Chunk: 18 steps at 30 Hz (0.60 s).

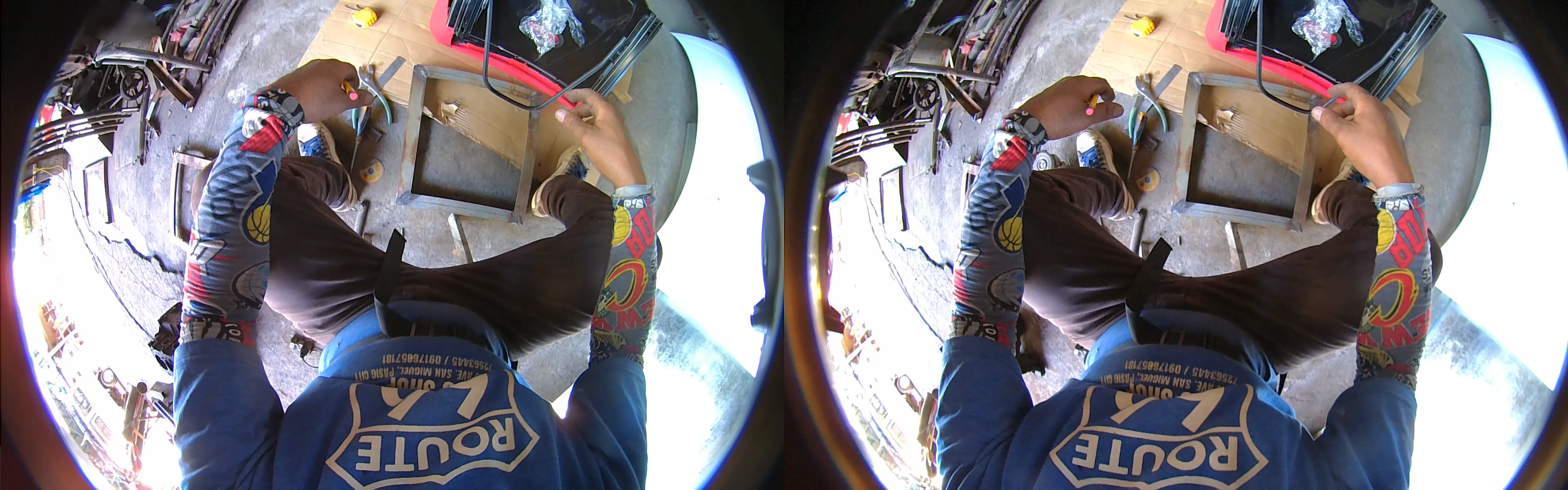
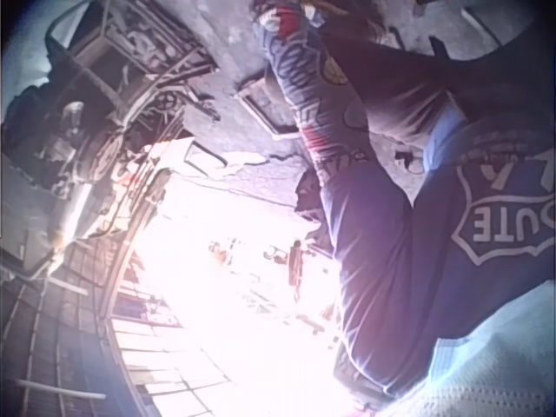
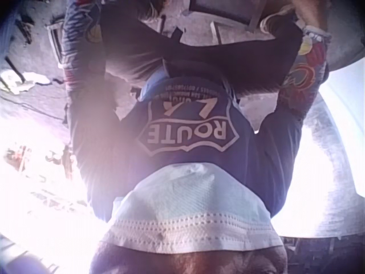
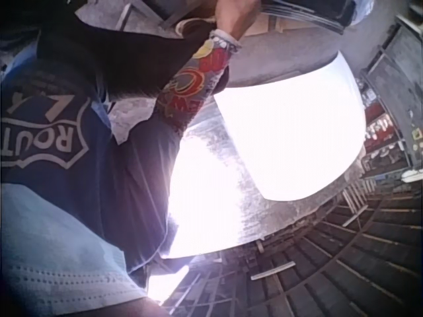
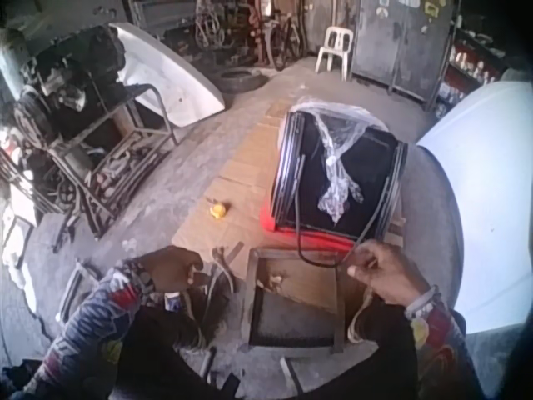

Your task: The person marks a rectangular metal frame with a pencil, uses an angle grinder to smooth the edges, and then wipes the frame with a cloth. The person repeats these steps on multiple frames in a workshop setting.

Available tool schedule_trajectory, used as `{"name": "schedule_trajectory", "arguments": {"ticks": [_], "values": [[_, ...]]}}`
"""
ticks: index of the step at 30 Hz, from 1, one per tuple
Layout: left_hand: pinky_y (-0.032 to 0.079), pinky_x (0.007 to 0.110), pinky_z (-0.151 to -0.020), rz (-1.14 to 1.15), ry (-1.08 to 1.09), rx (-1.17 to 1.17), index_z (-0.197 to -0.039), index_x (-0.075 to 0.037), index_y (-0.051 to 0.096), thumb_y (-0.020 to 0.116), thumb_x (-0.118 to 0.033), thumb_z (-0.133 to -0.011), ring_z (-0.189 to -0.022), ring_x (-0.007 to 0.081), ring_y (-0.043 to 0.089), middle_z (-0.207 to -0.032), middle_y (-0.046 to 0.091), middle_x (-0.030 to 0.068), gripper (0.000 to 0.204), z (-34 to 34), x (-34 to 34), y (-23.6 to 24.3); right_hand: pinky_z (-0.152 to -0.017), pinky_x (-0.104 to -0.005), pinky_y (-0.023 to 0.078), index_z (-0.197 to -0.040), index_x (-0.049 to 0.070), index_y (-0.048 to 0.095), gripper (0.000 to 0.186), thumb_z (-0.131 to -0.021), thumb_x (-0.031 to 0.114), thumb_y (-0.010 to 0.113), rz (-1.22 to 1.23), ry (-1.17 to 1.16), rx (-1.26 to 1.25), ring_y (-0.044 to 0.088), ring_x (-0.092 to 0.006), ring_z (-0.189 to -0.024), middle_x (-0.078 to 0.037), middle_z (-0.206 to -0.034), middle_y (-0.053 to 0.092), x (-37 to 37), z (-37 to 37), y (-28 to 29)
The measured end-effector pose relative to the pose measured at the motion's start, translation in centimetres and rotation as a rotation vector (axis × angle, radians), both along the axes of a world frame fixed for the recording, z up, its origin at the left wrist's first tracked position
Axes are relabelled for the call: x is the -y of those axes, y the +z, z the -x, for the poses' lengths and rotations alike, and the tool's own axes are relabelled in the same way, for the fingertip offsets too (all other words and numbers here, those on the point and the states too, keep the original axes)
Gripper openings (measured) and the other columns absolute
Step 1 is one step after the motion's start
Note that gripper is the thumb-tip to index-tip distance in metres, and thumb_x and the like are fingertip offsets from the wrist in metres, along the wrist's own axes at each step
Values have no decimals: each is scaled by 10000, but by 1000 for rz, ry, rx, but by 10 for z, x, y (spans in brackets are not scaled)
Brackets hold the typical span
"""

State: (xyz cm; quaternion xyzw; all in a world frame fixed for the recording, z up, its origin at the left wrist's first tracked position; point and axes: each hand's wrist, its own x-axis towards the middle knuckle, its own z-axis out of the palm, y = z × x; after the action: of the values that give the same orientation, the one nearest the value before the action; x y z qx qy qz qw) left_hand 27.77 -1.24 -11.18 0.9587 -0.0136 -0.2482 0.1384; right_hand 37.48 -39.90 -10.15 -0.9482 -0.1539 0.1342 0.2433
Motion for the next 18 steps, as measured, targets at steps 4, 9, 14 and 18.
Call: {"name": "schedule_trajectory", "arguments": {"ticks": [4, 9, 14, 18], "values": [[517, 427, -898, -1, 3, -10, -1118, -6, 674, 616, -472, -953, -1017, 373, 657, -1065, 693, 218, 498, -1, -1, -1, -802, -345, 534, -1213, 52, 654, 399, -899, 287, 730, -20, 28, -35, 699, -237, -873, -120, -976, 727, -3, 5, 4], [521, 428, -889, 10, -17, 17, -1114, -6, 678, 621, -461, -952, -999, 381, 661, -1065, 695, 219, 486, 0, -2, -2, -828, -344, 519, -1200, 30, 655, 413, -927, 334, 714, 6, 12, -74, 654, -190, -887, -116, -997, 688, -2, 4, 2], [522, 435, -871, 37, 15, 1, -1116, 12, 675, 633, -443, -942, -973, 388, 667, -1032, 695, 232, 489, 0, 0, 0, -743, -307, 534, -1081, 12, 694, 449, -937, 438, 690, -393, -310, 125, 690, -194, -812, -110, -935, 724, 5, -13, 5], [523, 436, -853, 36, 26, 5, -1091, 18, 673, 642, -444, -932, -959, 391, 668, -1006, 693, 235, 489, 0, 2, 1, -697, -293, 518, -1060, 48, 702, 473, -956, 506, 642, -524, -442, 157, 669, -167, -741, -85, -888, 720, 10, -14, 14]]}}
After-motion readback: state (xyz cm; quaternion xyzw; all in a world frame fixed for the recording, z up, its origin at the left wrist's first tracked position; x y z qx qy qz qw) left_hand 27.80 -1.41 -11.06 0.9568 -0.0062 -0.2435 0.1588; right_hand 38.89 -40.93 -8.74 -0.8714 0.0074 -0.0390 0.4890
